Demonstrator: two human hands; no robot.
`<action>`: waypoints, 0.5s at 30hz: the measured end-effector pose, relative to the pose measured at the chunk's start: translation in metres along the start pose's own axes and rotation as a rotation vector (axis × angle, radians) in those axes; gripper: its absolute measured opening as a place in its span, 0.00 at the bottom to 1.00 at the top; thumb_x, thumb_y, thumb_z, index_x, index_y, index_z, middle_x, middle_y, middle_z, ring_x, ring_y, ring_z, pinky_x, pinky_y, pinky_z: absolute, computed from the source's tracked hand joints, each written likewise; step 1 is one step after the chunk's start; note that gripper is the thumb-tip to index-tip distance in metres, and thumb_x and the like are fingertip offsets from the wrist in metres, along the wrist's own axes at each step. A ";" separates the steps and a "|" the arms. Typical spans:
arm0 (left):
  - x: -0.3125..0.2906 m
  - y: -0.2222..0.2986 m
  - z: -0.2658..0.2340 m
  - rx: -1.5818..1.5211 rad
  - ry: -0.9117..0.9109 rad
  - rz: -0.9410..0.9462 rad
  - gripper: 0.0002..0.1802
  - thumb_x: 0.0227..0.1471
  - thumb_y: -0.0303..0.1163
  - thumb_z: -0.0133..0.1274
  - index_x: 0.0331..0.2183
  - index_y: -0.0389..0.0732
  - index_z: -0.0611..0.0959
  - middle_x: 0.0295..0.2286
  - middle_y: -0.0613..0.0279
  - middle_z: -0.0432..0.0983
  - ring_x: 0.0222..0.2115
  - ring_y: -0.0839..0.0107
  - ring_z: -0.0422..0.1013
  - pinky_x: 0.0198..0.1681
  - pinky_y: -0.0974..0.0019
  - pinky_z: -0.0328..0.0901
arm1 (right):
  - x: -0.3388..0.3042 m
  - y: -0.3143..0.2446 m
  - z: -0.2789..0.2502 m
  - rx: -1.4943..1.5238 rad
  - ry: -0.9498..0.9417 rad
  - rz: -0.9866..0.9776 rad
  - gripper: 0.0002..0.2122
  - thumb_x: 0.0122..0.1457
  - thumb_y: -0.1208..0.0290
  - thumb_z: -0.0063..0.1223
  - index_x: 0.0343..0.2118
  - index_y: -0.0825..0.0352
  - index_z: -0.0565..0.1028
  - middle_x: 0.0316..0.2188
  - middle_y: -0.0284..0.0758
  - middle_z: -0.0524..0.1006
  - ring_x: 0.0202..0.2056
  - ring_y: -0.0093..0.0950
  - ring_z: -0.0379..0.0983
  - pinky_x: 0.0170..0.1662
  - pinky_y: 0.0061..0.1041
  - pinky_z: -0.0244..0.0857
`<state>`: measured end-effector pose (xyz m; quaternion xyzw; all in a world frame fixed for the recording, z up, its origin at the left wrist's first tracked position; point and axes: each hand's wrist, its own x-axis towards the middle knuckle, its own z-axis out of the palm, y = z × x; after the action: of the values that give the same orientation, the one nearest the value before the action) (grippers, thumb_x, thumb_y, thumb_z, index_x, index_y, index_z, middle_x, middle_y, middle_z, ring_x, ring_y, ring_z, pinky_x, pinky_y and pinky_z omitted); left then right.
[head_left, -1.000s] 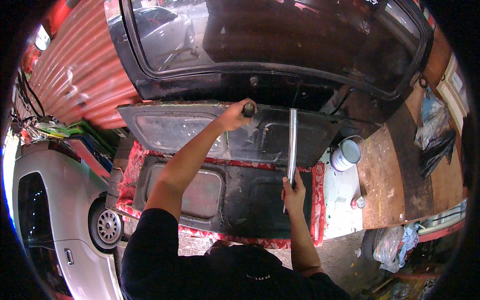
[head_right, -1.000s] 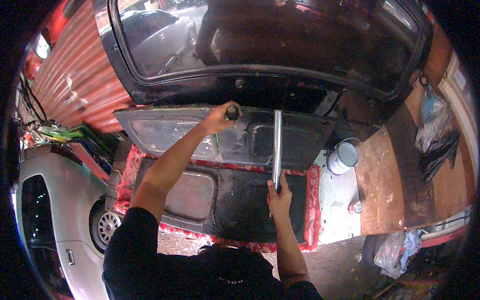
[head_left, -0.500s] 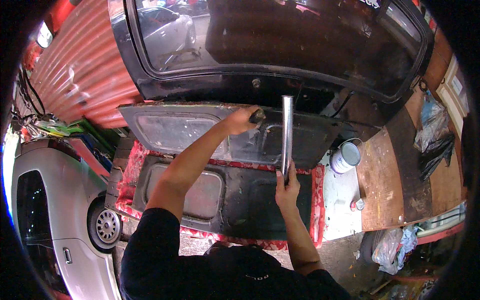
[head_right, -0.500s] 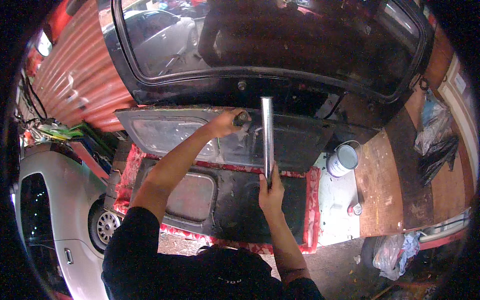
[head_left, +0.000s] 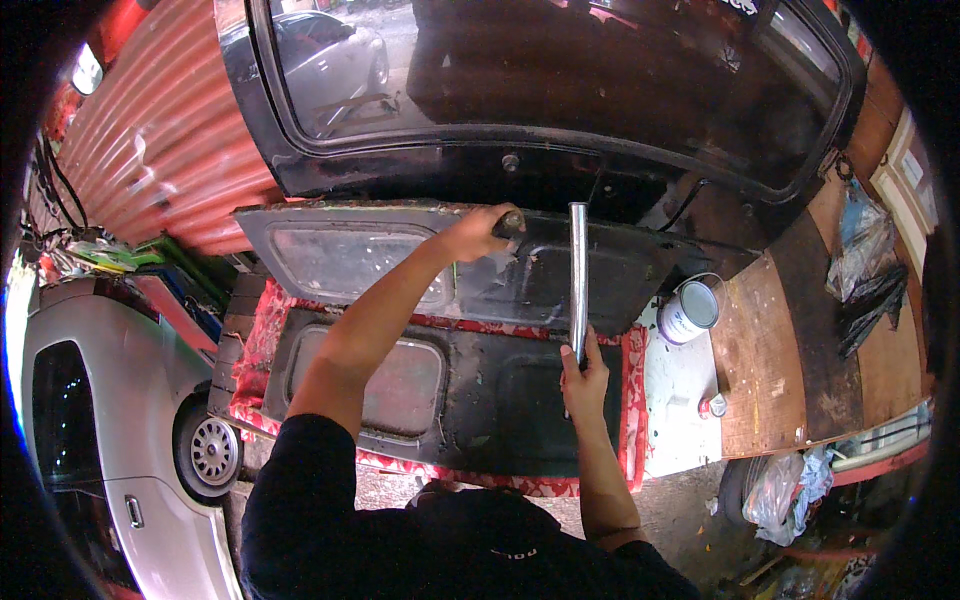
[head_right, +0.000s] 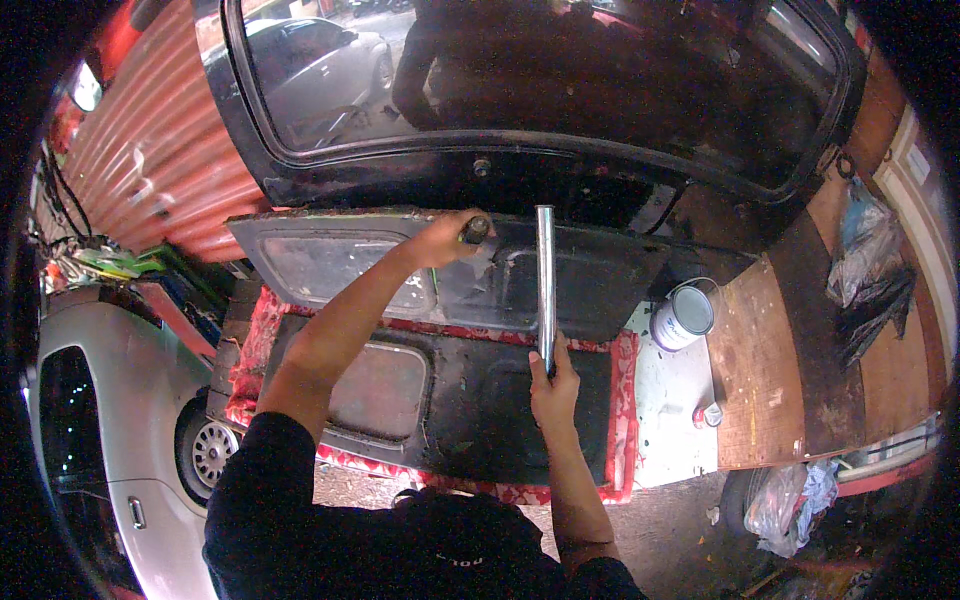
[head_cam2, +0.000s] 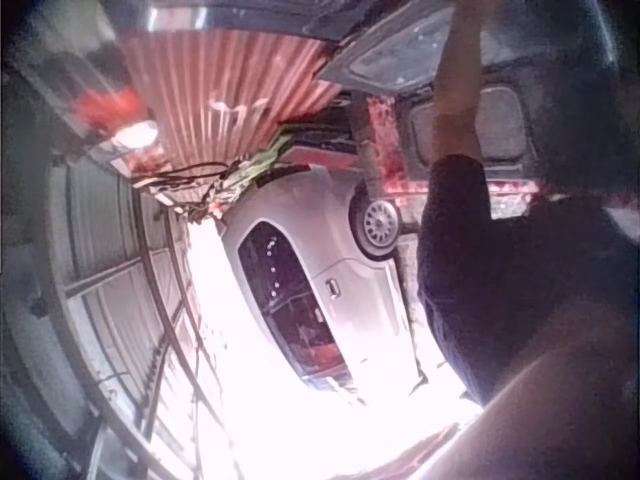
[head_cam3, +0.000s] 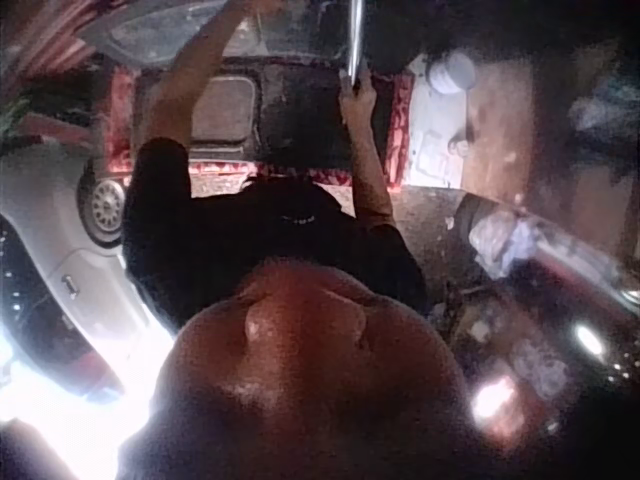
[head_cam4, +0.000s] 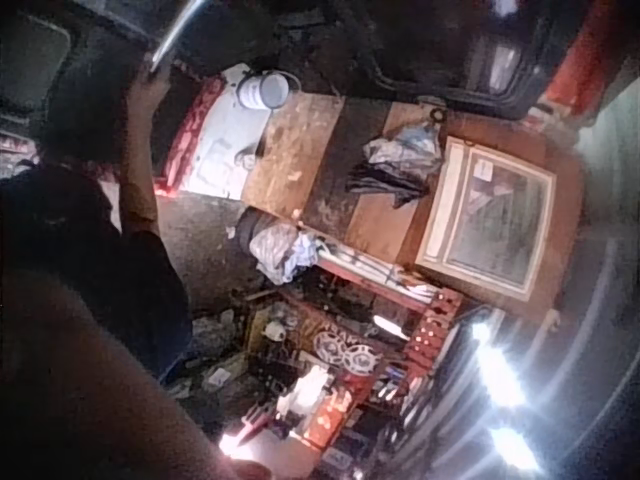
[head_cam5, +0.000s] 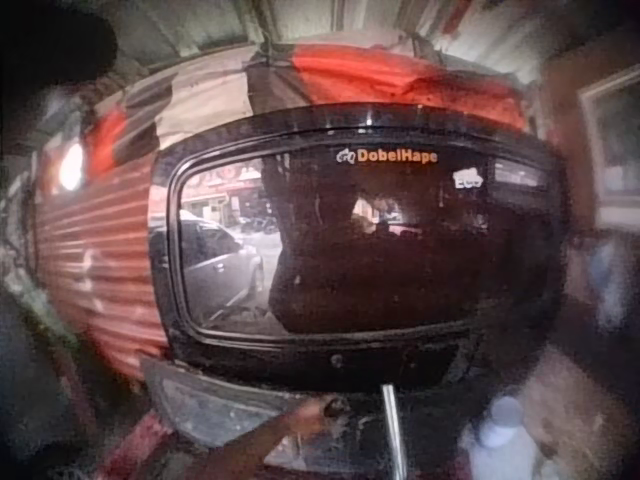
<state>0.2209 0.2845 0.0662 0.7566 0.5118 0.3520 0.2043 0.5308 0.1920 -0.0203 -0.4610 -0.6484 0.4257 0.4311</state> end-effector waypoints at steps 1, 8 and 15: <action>0.002 0.000 -0.001 0.026 -0.017 0.014 0.21 0.43 0.24 0.62 0.43 0.40 0.78 0.39 0.55 0.78 0.43 0.62 0.74 0.49 0.63 0.66 | -0.001 0.003 0.000 0.008 0.003 -0.005 0.25 0.63 0.69 0.54 0.61 0.71 0.64 0.40 0.42 0.76 0.37 0.26 0.73 0.40 0.23 0.65; 0.007 0.001 -0.009 0.094 -0.185 0.057 0.20 0.44 0.24 0.60 0.43 0.41 0.78 0.39 0.55 0.77 0.42 0.61 0.73 0.49 0.62 0.65 | -0.007 -0.006 0.004 0.126 -0.018 0.057 0.25 0.63 0.70 0.54 0.63 0.63 0.64 0.19 0.26 0.69 0.15 0.15 0.62 0.17 0.18 0.57; 0.002 0.007 -0.003 0.154 -0.136 0.028 0.21 0.44 0.26 0.60 0.44 0.40 0.78 0.39 0.53 0.77 0.43 0.60 0.72 0.49 0.62 0.64 | -0.009 -0.013 0.012 0.103 0.033 -0.047 0.25 0.63 0.70 0.54 0.63 0.64 0.64 0.19 0.29 0.70 0.17 0.16 0.63 0.19 0.19 0.59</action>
<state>0.2239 0.2837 0.0737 0.7991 0.5118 0.2624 0.1749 0.5178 0.1791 -0.0131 -0.4298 -0.6291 0.4407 0.4747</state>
